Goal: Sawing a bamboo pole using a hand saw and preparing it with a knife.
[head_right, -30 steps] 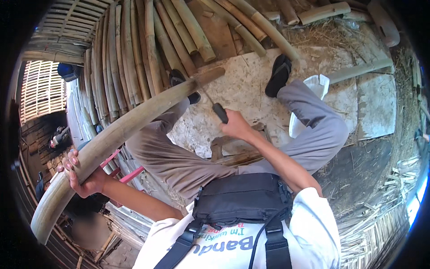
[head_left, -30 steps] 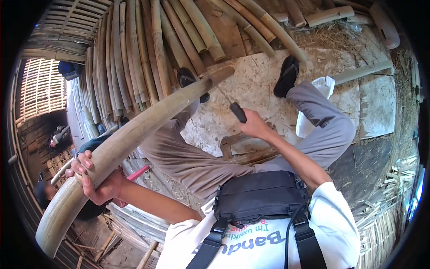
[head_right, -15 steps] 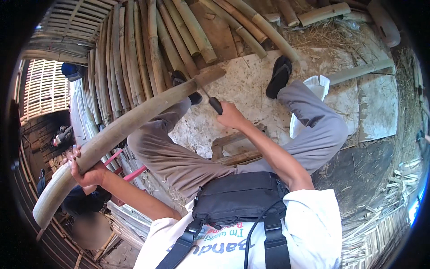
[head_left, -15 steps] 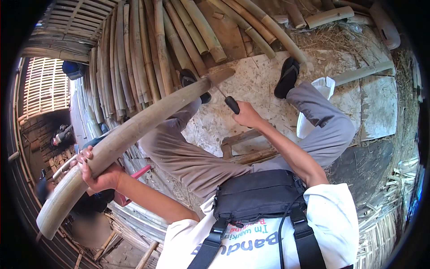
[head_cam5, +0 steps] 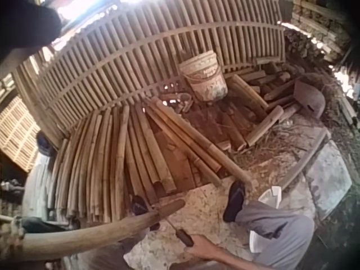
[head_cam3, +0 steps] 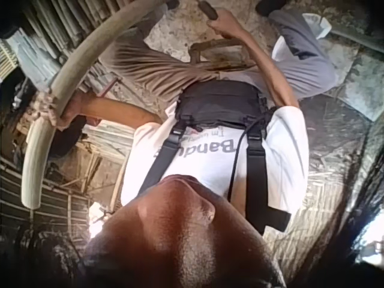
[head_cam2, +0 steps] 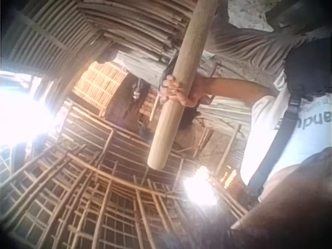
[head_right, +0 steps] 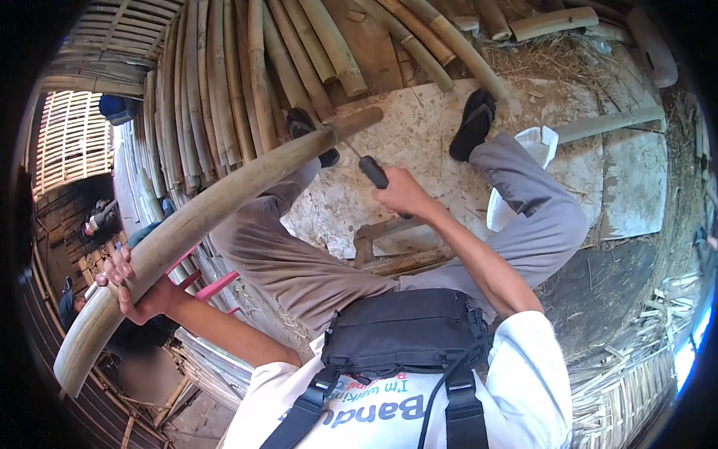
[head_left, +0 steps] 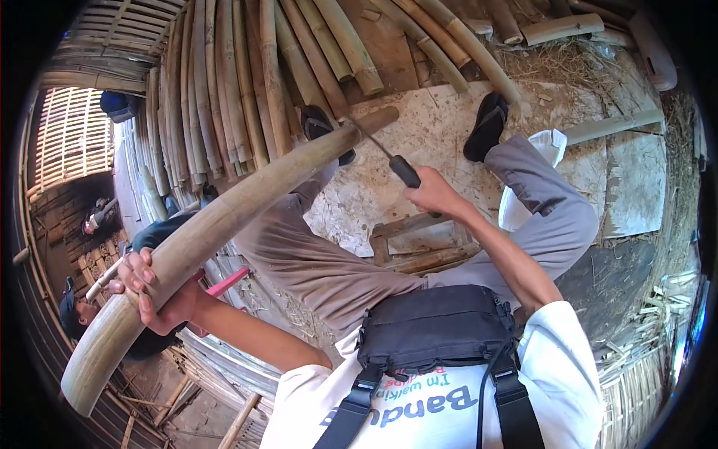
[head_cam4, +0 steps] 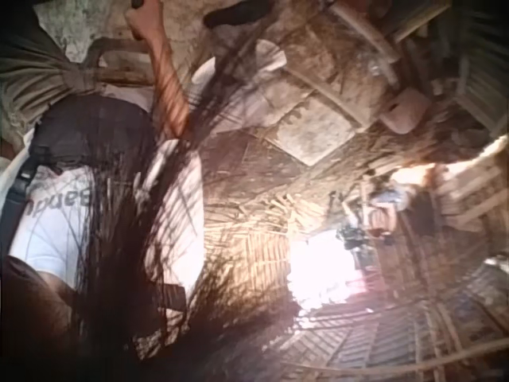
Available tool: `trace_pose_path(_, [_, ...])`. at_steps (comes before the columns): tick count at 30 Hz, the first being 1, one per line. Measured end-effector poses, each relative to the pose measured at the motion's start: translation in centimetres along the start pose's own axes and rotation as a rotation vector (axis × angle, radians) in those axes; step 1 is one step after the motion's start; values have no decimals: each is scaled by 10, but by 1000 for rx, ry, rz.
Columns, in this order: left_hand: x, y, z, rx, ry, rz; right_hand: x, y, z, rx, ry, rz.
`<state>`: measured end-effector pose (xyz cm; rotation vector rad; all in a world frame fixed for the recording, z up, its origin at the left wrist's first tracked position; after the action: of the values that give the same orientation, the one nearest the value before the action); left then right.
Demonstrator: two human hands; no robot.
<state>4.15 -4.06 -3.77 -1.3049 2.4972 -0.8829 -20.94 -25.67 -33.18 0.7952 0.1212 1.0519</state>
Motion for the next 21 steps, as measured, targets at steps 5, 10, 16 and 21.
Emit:
trace_pose_path(5, [0,-4,0,1,86,59,7,-9,-15,-155,58,-54])
trace_pose_path(10, [-11,3,-4,16,-48,-45,26,-2,15,-100,72,24])
trace_pose_path(16, [-11,0,7,27,-23,15,16,-17,-5,-167,104,-86])
trace_pose_path(21, [-19,5,-7,9,-8,-45,33,5,23,-212,149,51])
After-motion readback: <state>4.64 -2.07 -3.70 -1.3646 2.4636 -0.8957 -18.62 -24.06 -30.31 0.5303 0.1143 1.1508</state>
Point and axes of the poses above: each hand's wrist, its own y-axis away from the middle knuckle, its own x-axis out of the palm, z = x × y, the point moved 1 cm from there along -y, towards the middle knuckle, and after that the axes turned 11 degrees about -y, right-handed, at the moved point
